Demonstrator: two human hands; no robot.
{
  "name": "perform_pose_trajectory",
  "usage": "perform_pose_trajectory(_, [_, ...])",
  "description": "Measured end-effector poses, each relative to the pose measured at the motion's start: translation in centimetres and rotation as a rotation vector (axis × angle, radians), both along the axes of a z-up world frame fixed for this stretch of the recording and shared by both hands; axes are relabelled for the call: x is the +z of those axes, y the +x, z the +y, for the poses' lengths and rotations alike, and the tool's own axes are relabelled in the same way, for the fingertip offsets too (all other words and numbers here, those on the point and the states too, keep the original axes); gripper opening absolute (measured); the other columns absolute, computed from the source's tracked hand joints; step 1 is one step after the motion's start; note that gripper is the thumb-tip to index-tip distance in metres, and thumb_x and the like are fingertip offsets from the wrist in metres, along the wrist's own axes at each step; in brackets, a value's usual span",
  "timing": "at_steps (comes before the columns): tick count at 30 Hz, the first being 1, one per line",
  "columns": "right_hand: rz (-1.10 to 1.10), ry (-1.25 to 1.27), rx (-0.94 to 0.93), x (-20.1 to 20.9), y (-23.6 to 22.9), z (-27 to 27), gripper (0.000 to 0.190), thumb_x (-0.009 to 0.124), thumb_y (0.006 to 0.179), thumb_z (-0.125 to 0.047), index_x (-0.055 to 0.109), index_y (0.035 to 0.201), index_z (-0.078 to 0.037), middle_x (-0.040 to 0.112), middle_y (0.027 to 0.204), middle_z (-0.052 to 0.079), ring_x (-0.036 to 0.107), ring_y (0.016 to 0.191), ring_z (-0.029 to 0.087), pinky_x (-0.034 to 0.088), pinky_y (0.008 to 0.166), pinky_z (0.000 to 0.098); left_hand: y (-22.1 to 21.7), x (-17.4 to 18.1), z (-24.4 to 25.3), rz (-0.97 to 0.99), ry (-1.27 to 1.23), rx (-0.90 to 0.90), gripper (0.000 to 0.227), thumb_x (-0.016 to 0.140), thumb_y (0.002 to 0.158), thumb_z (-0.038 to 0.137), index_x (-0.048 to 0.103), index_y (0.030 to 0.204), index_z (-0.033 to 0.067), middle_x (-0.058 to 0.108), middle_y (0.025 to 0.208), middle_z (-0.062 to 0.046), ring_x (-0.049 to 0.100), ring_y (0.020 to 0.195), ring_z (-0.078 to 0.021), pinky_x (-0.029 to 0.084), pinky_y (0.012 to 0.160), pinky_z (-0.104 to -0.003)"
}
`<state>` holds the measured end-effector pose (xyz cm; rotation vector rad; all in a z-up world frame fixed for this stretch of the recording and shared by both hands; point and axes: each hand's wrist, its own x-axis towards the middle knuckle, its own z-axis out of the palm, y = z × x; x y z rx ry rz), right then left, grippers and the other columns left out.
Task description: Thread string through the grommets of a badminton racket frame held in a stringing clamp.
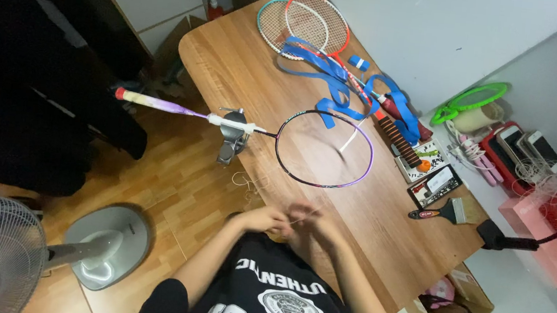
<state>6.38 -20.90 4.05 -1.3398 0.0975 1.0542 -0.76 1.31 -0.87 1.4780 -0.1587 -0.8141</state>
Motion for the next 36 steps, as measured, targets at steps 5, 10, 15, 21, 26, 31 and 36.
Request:
perform_pose_trajectory(5, [0.166, 0.371, -0.478, 2.6, 3.8, -4.4, 0.032, 0.055, 0.084, -0.002, 0.062, 0.115, -0.001, 0.07, 0.102, 0.01, 0.068, 0.093, 0.02, 0.055, 0.087, 0.0295, -10.9, -13.8, 9.5, 0.125, 0.104, 0.163, 0.019, 0.065, 0.096, 0.017, 0.075, 0.085, 0.005, 0.071, 0.078, 0.0, 0.058, 0.065, -0.0091, 0.049, 0.061, -0.027])
perform_pose_trajectory(10, [0.146, 0.447, -0.782, -6.9, 4.2, -11.9, 0.022, 0.062, 0.101, -0.014, 0.066, 0.113, 0.004, 0.062, 0.086, 0.007, 0.061, 0.079, 0.018, 0.054, 0.078, 0.0309, -19.1, -16.3, 16.4, 0.248, 0.769, 0.438, 0.022, 0.071, 0.088, 0.028, 0.085, 0.092, 0.0108, 0.077, 0.081, -0.007, 0.066, 0.071, -0.017, 0.054, 0.069, -0.036])
perform_pose_trajectory(15, [0.105, -0.183, -0.154, -7.8, -0.1, -9.4, 0.024, 0.066, 0.093, -0.028, 0.075, 0.104, -0.008, 0.073, 0.092, 0.002, 0.065, 0.085, 0.015, 0.05, 0.076, 0.0318, -14.5, -7.7, 14.2, 0.437, 0.888, 0.61, 0.032, 0.068, 0.098, 0.039, 0.079, 0.115, 0.0144, 0.082, 0.095, -0.015, 0.073, 0.08, -0.0276, 0.055, 0.078, -0.04])
perform_pose_trajectory(21, [-0.377, -0.382, 0.627, -6.6, -5.9, 2.2, 0.026, 0.07, 0.09, -0.026, 0.081, 0.107, -0.008, 0.081, 0.097, 0.011, 0.074, 0.087, 0.022, 0.059, 0.081, 0.0372, -2.1, -3.0, 0.9, -0.06, 0.239, 0.303, 0.029, 0.064, 0.1, 0.026, 0.075, 0.121, 0.0095, 0.079, 0.107, -0.006, 0.072, 0.092, -0.0147, 0.057, 0.085, -0.03])
perform_pose_trajectory(26, [-0.667, -0.392, 0.899, -8.6, -5.7, 2.9, 0.033, 0.075, 0.092, -0.025, 0.068, 0.117, -0.005, 0.073, 0.109, 0.015, 0.067, 0.101, 0.027, 0.053, 0.09, 0.041, 0.0, -2.5, -1.5, -0.006, 0.052, 0.224, 0.023, 0.062, 0.099, 0.02, 0.077, 0.107, 0.0056, 0.075, 0.091, -0.006, 0.067, 0.079, -0.0113, 0.056, 0.075, -0.03])
perform_pose_trajectory(31, [-0.555, -0.242, 0.513, -0.5, -1.7, 2.3, 0.037, 0.071, 0.093, -0.029, 0.067, 0.125, -0.01, 0.074, 0.114, 0.008, 0.071, 0.104, 0.022, 0.054, 0.094, 0.0378, -4.4, -10.7, 4.1, 0.069, -0.01, 0.504, 0.022, 0.057, 0.101, 0.011, 0.072, 0.086, 0.0064, 0.057, 0.067, 0.003, 0.047, 0.06, -0.0055, 0.036, 0.053, -0.023])
perform_pose_trajectory(36, [0.046, 0.164, -0.512, 2.7, 1.6, -1.0, 0.032, 0.055, 0.097, -0.035, 0.065, 0.112, -0.008, 0.072, 0.101, 0.005, 0.068, 0.09, 0.017, 0.053, 0.084, 0.0344, -14.3, -13.3, 12.9, 0.63, 0.022, 0.952, 0.04, 0.05, 0.086, -0.001, 0.072, 0.113, 0.0198, 0.045, 0.06, 0.004, 0.034, 0.044, -0.0086, 0.024, 0.038, -0.024])
